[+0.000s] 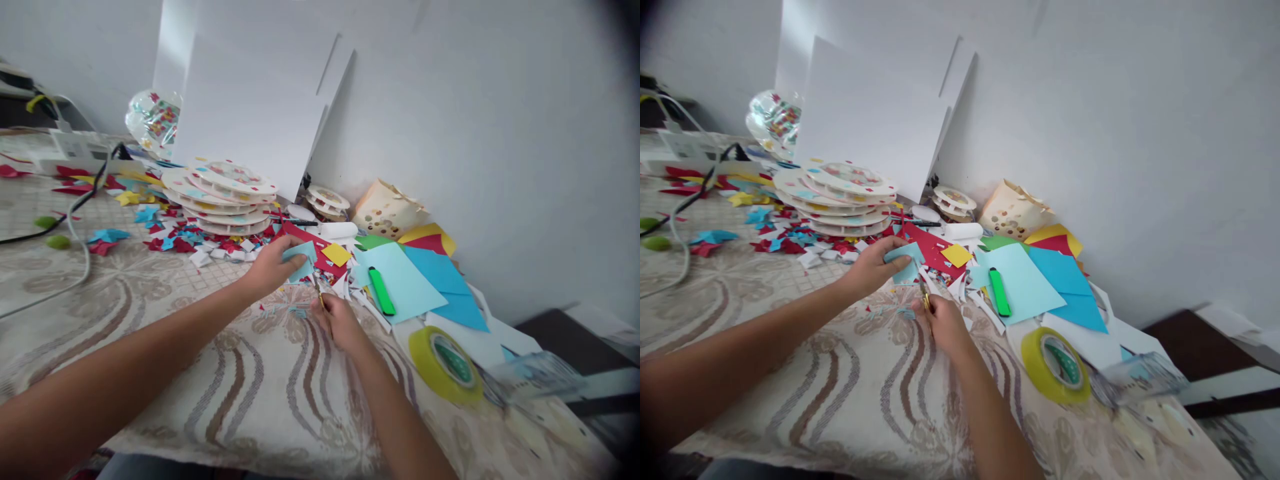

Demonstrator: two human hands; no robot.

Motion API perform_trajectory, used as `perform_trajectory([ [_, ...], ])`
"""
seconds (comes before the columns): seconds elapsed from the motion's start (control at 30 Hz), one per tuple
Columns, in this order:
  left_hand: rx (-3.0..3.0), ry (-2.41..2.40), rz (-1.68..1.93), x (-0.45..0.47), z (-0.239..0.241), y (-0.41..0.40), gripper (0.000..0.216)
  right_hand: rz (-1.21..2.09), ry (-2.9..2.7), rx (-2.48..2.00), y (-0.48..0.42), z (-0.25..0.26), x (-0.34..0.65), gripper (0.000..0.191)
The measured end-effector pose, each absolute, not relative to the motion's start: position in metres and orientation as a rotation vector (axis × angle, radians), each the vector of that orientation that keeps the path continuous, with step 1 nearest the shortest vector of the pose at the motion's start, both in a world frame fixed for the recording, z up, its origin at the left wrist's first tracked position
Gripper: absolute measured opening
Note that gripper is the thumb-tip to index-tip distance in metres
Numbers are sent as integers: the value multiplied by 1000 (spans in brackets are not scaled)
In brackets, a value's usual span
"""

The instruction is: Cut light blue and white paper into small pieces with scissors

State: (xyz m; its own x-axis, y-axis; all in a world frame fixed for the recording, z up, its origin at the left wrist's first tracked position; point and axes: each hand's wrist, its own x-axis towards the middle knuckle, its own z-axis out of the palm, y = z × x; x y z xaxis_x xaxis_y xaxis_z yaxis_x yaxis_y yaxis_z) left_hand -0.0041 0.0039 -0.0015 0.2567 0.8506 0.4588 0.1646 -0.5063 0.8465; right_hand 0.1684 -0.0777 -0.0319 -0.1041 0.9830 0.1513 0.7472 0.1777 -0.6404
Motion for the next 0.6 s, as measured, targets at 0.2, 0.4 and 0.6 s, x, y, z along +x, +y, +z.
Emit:
perform_trajectory([
  [0.2,1686,924,1418,-13,4,15,27,646,-1914,-1619,-79,-29,170,43],
  [0.4,1679,878,1436,-14,5,15,27,718,-1945,-1626,-84,-25,168,42],
  [0.6,1815,906,1336,-8,0,6,25,701,-1954,-1620,-84,-27,167,41],
])
